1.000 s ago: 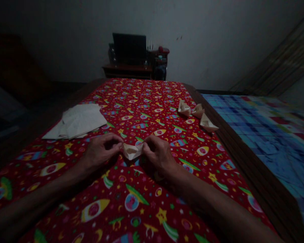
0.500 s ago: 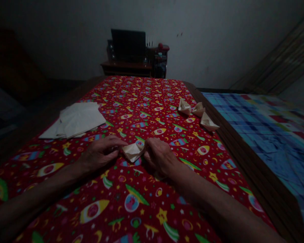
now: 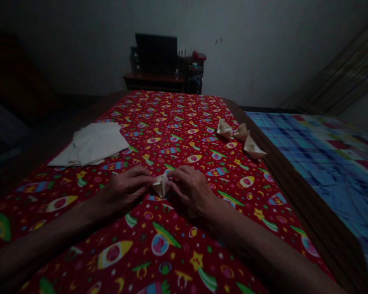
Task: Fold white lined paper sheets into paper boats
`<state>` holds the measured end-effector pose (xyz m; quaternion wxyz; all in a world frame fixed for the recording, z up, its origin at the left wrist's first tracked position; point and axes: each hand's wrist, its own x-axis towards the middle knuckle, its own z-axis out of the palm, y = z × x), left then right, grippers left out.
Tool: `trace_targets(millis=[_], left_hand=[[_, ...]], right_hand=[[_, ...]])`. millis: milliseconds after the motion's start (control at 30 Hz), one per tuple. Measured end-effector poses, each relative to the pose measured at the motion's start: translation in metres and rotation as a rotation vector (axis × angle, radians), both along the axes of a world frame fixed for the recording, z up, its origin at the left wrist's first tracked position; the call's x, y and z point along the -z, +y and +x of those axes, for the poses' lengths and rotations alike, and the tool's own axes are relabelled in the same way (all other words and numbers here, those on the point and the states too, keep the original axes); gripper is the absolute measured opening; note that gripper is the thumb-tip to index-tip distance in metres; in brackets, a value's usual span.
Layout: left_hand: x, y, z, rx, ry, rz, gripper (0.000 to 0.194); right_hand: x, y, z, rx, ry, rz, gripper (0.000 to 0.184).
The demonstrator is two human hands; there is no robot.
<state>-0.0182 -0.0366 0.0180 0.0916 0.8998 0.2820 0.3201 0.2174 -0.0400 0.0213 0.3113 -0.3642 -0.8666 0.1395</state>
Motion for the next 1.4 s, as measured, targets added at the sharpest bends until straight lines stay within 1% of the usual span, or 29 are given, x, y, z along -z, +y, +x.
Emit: trace_targets(millis=[100,233,367,500,567,700,833,933,1067,1200,1400], left_hand=[[-0.002,-0.001,0.001,0.003,0.012,0.006,0.018],[-0.004,-0.002,0.002,0.0,0.031,-0.011,0.019],[-0.002,-0.002,0.003,-0.006,0.015,0.025,0.019],[0.0,0.002,0.0,-0.133,-0.061,0.077,0.019],[-0.001,0.006,-0.002,-0.189,-0.069,0.082,0.019],[-0.001,0.01,-0.007,-0.223,-0.066,0.069,0.019],[0.0,0.008,-0.005,-0.198,-0.06,-0.023,0.015],[0.003,0.005,-0.002,-0.143,-0.04,-0.12,0.008],[0.008,0.005,-0.001,-0.082,-0.042,-0.236,0.007],[0.007,0.005,0.001,-0.082,-0.1,-0.244,0.014],[-0.001,0.005,0.002,-0.094,-0.087,-0.238,0.015]], right_hand=[[-0.003,-0.001,-0.003,0.003,-0.016,-0.001,0.014],[-0.006,-0.003,-0.007,0.011,-0.053,0.011,0.018],[-0.002,-0.001,-0.007,-0.012,-0.037,0.012,0.01],[0.003,0.004,-0.001,0.024,0.052,-0.046,0.007],[0.005,0.007,0.004,0.038,0.048,-0.064,0.005],[0.006,0.011,0.01,0.022,-0.009,-0.052,0.005],[0.006,0.009,0.009,0.001,-0.031,-0.031,0.006],[0.006,0.007,0.007,0.03,-0.046,-0.031,0.007],[0.006,0.006,0.007,0.024,-0.056,-0.038,0.006],[0.007,0.008,0.008,0.02,-0.067,-0.027,0.006],[0.006,0.01,0.009,0.014,-0.085,-0.05,0.007]])
